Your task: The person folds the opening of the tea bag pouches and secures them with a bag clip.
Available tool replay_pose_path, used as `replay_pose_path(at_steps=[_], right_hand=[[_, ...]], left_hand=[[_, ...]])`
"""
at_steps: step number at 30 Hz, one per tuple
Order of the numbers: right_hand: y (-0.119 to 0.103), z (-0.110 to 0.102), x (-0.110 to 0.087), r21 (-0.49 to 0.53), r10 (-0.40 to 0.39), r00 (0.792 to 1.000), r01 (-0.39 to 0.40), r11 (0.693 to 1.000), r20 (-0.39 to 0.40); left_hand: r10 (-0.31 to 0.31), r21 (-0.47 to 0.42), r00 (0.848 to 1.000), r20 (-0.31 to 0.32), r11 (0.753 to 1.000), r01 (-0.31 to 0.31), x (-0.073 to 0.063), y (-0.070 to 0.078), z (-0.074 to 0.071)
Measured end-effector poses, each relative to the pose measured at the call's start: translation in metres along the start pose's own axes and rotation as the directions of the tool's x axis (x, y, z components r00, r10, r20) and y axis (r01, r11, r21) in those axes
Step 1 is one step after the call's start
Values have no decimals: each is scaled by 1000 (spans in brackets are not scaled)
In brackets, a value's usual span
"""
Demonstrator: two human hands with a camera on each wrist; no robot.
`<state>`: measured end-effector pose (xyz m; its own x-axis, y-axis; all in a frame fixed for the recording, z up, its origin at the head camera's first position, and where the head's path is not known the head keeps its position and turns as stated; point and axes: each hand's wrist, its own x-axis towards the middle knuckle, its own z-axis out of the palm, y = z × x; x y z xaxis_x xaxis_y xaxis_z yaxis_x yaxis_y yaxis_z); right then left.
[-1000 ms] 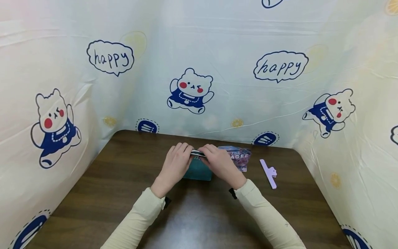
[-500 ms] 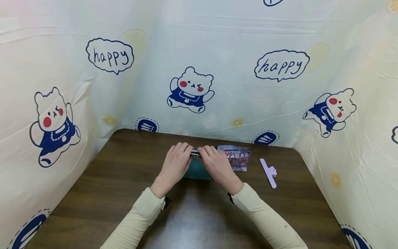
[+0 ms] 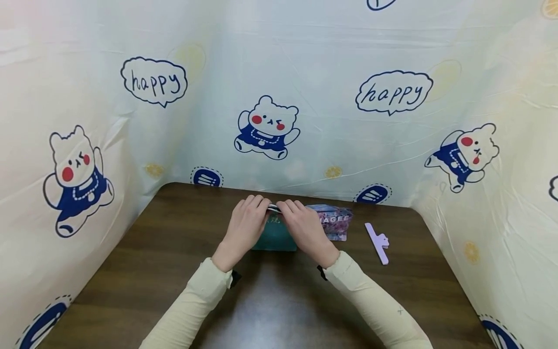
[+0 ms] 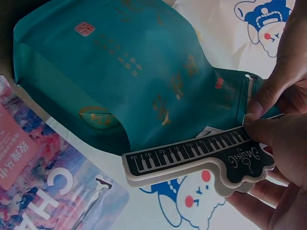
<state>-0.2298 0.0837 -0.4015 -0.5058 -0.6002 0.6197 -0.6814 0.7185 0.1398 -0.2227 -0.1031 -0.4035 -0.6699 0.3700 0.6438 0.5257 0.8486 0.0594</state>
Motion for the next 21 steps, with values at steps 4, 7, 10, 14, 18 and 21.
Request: replay_pose_path(at_steps=[4, 7, 10, 14, 18, 21], right_hand=[[3, 3, 5, 6, 4, 1000, -4, 1000, 1], [6, 6, 9, 24, 7, 1000, -7, 1000, -5], [8, 9, 13, 51, 11, 1000, -10, 999, -12], [11, 13, 19, 69, 31, 999, -30, 997, -13], [15, 19, 23, 85, 60, 998, -58, 995, -11], [17, 24, 25, 103, 84, 996, -82, 991, -14]], left_hand=[[-9, -4, 1000, 6, 1000, 9, 5, -3, 0], [-20, -17, 1000, 5, 1000, 20, 10, -7, 0], [-24, -27, 1000, 8, 999, 24, 14, -11, 1], [-20, -29, 1000, 11, 999, 20, 20, -16, 4], [-15, -37, 1000, 2, 999, 15, 26, -22, 9], [-15, -52, 1000, -10, 999, 14, 30, -26, 13]])
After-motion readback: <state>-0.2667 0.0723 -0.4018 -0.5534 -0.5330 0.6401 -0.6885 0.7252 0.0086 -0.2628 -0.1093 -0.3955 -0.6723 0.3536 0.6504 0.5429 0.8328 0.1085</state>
